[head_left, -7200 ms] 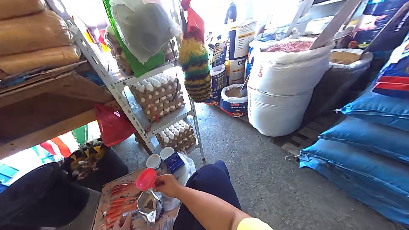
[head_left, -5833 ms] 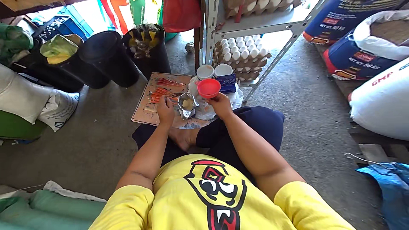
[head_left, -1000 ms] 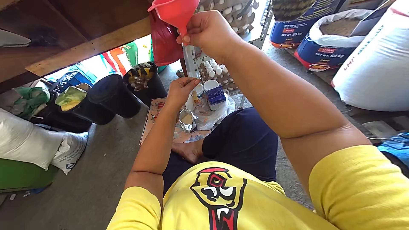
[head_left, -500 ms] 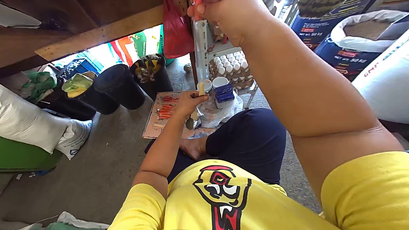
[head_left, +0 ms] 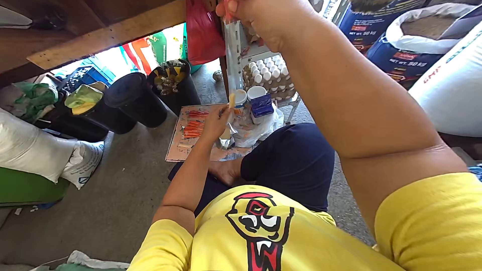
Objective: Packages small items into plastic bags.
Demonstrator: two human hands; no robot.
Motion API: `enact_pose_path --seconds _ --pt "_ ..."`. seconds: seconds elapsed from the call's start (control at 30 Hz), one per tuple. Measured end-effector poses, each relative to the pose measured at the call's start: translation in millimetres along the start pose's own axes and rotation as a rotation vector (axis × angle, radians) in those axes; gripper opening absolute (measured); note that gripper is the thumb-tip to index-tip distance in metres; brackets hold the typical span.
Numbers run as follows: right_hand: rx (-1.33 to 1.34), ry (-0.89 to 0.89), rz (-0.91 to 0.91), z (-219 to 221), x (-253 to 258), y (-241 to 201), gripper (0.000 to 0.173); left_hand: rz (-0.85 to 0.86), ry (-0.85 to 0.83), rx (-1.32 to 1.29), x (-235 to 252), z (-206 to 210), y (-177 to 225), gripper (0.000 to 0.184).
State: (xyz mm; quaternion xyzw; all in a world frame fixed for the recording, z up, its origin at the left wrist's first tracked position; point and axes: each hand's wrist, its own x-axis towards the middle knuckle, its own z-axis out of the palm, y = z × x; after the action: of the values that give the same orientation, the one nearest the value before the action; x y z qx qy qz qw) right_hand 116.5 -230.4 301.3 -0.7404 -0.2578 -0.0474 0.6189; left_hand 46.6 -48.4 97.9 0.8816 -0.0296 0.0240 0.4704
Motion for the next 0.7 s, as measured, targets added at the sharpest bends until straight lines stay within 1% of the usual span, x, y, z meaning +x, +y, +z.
enact_pose_path --seconds 0.07,0.17,0.27,0.33,0.4,0.5,0.63,0.7 --pt "-0.002 -0.020 -0.015 -3 1 3 0.008 0.059 0.079 0.131 -3 -3 -9 0.042" --pt "-0.016 -0.029 0.008 -5 0 6 0.010 0.113 0.175 0.295 -9 -8 -22 0.044" --pt "-0.028 -0.017 0.025 -8 0 12 0.010 0.125 0.239 0.305 -14 -10 -31 0.040" --pt "-0.041 -0.013 0.020 -10 1 21 0.011 0.093 0.264 0.269 -16 -8 -38 0.038" --pt "-0.083 -0.004 0.036 -12 1 28 0.010 0.022 0.269 0.263 -16 -5 -47 0.038" --pt "-0.101 0.001 0.061 -15 -1 45 0.010 -0.087 0.227 0.325 -18 5 -65 0.037" --pt "-0.090 0.017 0.096 -16 -11 59 0.009 -0.161 0.199 0.347 -21 26 -94 0.036" --pt "-0.043 -0.006 0.079 -18 -16 71 0.015 -0.201 0.199 0.322 -21 36 -105 0.037"
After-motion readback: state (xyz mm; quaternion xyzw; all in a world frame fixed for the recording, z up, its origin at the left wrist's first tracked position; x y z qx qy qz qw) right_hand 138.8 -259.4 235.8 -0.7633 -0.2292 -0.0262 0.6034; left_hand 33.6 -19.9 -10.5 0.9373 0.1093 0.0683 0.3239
